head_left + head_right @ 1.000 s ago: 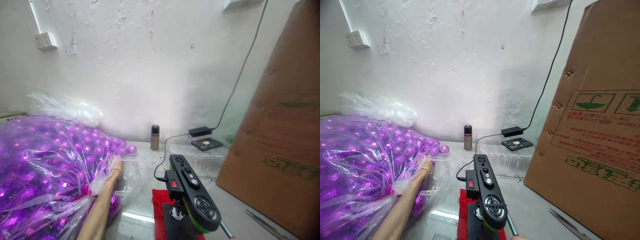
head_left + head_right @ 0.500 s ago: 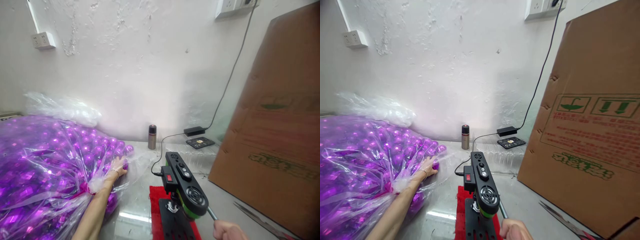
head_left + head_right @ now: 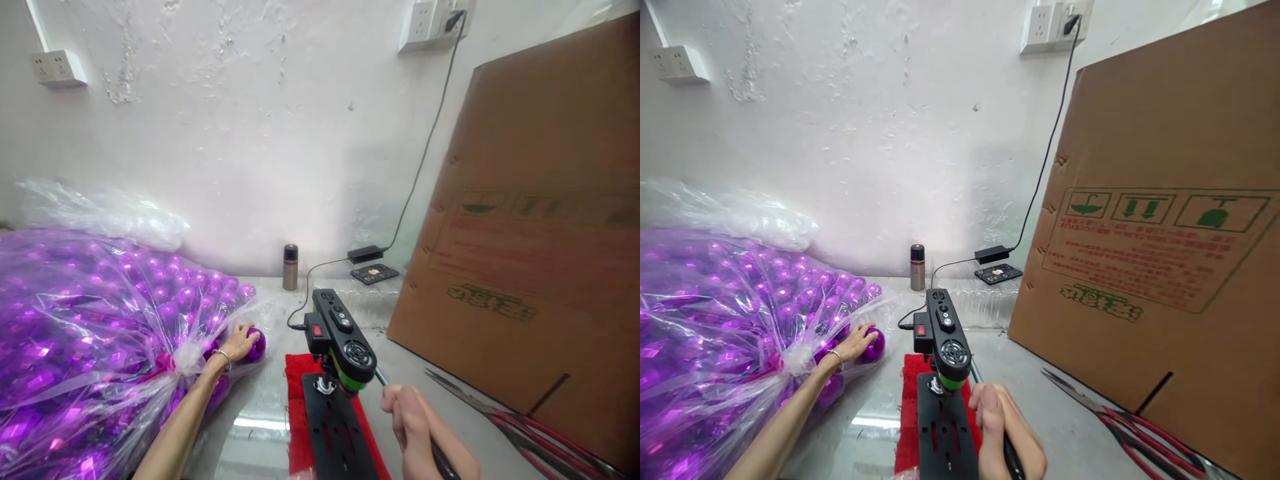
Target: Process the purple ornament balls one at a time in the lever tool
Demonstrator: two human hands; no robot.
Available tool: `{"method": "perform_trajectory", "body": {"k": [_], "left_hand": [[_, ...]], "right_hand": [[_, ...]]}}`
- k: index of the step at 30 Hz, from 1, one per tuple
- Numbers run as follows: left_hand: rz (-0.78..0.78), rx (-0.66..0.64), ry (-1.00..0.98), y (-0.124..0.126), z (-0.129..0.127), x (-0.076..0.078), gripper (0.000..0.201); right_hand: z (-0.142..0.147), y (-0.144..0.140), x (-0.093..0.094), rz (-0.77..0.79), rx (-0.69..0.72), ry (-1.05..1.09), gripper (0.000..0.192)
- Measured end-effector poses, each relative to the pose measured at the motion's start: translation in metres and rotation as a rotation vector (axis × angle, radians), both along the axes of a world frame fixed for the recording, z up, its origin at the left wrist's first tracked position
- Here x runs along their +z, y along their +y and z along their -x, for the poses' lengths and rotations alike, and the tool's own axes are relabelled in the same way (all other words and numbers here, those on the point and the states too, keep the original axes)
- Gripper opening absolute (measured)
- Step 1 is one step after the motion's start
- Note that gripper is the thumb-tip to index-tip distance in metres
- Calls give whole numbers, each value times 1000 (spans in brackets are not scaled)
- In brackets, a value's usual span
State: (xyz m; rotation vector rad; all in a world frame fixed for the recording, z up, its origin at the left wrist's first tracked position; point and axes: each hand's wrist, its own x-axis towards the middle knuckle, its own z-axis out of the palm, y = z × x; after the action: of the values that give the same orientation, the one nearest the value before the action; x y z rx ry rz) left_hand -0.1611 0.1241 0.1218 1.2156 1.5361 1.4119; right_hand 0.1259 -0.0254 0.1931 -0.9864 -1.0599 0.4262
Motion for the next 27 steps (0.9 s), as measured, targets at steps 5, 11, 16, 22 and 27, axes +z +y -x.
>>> {"method": "perform_trajectory", "body": {"k": [5, 11, 16, 22, 27], "left_hand": [[21, -54, -91, -5, -12, 7, 32], [-12, -43, -324, -30, -22, 17, 55], [88, -145, -618, -80, -41, -5, 48], [252, -250, -851, -125, -88, -46, 51], [227, -256, -739, -127, -112, -49, 65]], "right_hand": [[-6, 5, 1, -48, -6, -66, 54], [-11, 4, 15, -79, 28, -235, 52], [-9, 3, 35, -107, 4, -250, 59], [-9, 4, 50, -71, 7, -298, 58], [-8, 1, 51, -82, 26, -311, 48]]}}
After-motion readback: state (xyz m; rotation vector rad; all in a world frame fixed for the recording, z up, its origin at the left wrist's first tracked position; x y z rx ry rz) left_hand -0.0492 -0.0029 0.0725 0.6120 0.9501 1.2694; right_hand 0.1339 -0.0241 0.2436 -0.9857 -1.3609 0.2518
